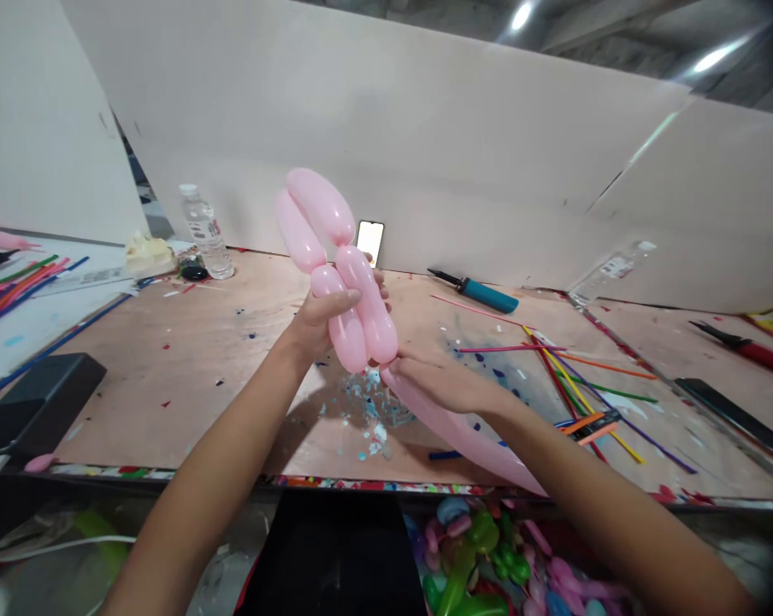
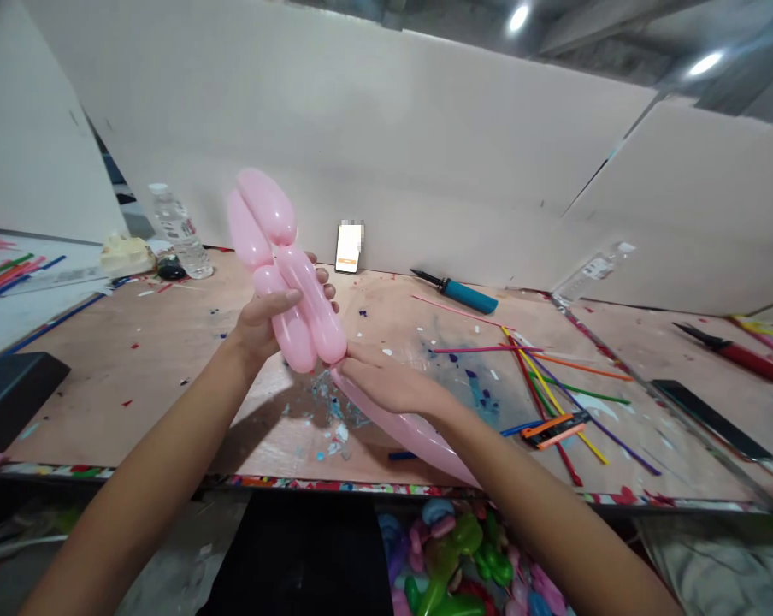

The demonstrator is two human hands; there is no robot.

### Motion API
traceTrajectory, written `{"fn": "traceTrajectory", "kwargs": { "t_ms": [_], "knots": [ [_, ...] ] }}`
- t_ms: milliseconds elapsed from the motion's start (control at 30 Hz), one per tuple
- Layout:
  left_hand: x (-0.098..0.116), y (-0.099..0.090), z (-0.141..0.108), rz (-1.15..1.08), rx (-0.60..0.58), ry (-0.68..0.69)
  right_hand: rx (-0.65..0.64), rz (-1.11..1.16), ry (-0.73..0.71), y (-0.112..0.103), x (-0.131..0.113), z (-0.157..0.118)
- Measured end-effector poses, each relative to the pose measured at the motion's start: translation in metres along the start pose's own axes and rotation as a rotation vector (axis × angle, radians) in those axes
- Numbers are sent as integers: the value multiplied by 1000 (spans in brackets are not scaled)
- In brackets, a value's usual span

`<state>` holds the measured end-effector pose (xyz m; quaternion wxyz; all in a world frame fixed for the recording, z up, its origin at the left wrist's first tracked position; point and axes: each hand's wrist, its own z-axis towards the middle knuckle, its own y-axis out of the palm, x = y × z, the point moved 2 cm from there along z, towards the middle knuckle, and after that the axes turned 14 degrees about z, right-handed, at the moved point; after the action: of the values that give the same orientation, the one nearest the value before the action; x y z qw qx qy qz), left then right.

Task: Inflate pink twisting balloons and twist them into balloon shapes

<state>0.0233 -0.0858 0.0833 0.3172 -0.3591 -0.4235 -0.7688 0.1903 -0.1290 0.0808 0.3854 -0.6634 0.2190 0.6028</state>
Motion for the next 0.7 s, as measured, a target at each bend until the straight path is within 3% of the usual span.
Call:
{"fn": "traceTrajectory", "kwargs": {
  "t_ms": [133, 300, 367, 467, 600, 667, 700],
  "knots": [
    [5, 1, 1, -27, -33, -11, -91, -41, 27, 1, 2, 3],
    [12, 5, 4, -38, -12, 40, 145, -229, -140, 2, -7, 8],
    [14, 4, 5, -45, 18, 68, 174, -208, -157, 2, -8, 7],
    [14, 3, 6, -54, 54, 86, 118, -54, -40, 0, -2, 4],
    [12, 1, 4, -63, 72, 80, 4, 335, 218, -3, 8, -2],
    [12, -1, 3, -65, 73, 96, -45, 352, 245, -5, 6, -3],
    [11, -2, 3, -68, 72, 108, -23, 249, 219, -8, 3, -2]
  ]
}}
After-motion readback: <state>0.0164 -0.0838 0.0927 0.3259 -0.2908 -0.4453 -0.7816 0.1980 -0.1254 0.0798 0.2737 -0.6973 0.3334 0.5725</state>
